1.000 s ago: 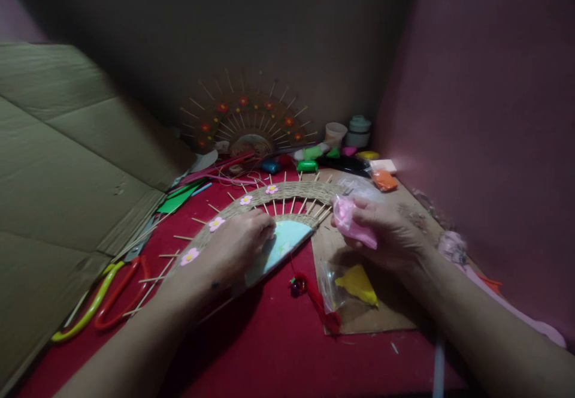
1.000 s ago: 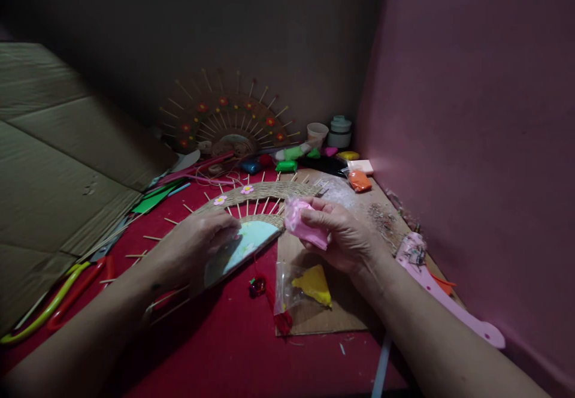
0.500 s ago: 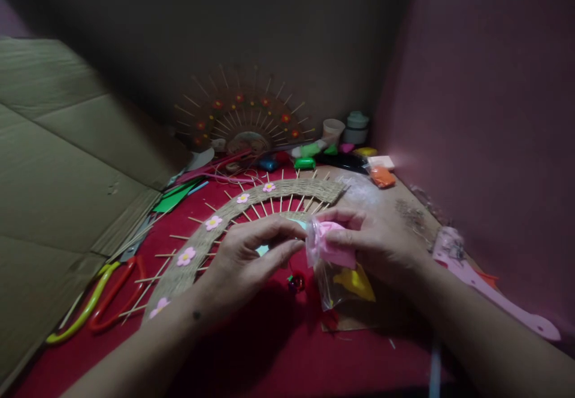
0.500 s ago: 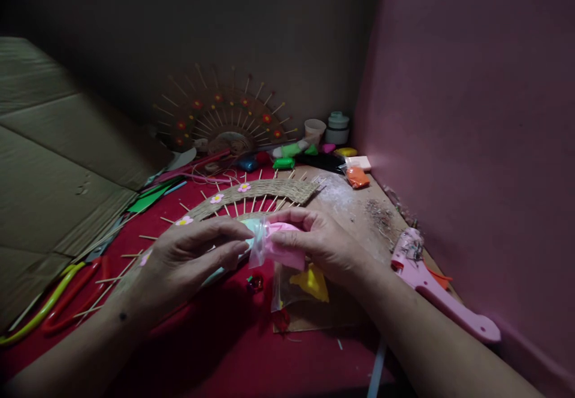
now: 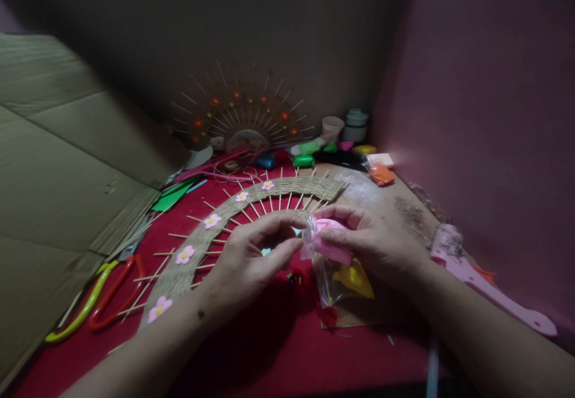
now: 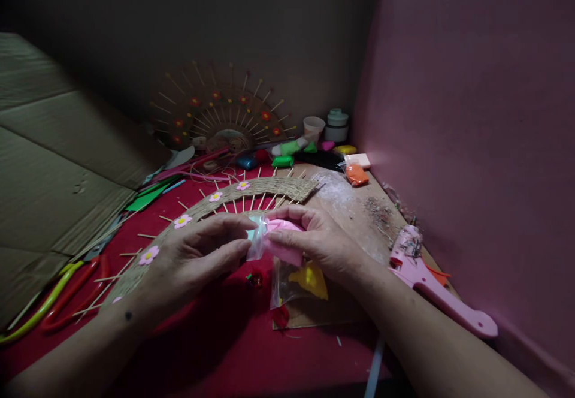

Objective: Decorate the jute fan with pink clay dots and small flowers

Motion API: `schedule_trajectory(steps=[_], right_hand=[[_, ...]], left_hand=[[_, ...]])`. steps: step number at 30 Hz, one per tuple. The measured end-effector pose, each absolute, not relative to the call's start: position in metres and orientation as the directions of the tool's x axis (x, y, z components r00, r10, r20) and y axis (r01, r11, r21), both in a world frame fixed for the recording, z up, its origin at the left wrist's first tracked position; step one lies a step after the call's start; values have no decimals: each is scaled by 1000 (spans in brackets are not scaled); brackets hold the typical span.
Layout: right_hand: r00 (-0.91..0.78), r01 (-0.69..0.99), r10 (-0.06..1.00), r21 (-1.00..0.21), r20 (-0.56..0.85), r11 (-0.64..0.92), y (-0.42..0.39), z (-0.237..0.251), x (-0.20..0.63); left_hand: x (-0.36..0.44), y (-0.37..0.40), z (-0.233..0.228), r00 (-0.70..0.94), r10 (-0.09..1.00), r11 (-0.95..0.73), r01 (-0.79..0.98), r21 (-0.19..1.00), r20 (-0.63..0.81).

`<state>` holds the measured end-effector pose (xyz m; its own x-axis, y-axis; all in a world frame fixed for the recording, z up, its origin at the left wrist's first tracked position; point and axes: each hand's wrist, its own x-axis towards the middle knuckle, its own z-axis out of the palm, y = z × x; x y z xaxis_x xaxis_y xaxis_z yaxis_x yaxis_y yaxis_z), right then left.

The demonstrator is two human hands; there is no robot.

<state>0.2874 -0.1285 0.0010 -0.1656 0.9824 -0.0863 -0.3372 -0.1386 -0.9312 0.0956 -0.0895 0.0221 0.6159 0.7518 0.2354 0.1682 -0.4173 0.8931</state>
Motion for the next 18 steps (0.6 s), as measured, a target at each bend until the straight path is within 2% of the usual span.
schedule_trajectory(steps=[7,12,18], right_hand=[[-164,-270,980,-951,-111,-153,-131,5,286],[-169,-238,980,-960,-108,-147,-131,5,286],[-164,-238,980,-960,-112,-150,-132,4,285]], left_hand=[[98,-94,20,556,740,-566,210,798,378],[98,-91,15,605,658,-692,251,676,449],[97,-89,17,634,621,-743,288,604,461]])
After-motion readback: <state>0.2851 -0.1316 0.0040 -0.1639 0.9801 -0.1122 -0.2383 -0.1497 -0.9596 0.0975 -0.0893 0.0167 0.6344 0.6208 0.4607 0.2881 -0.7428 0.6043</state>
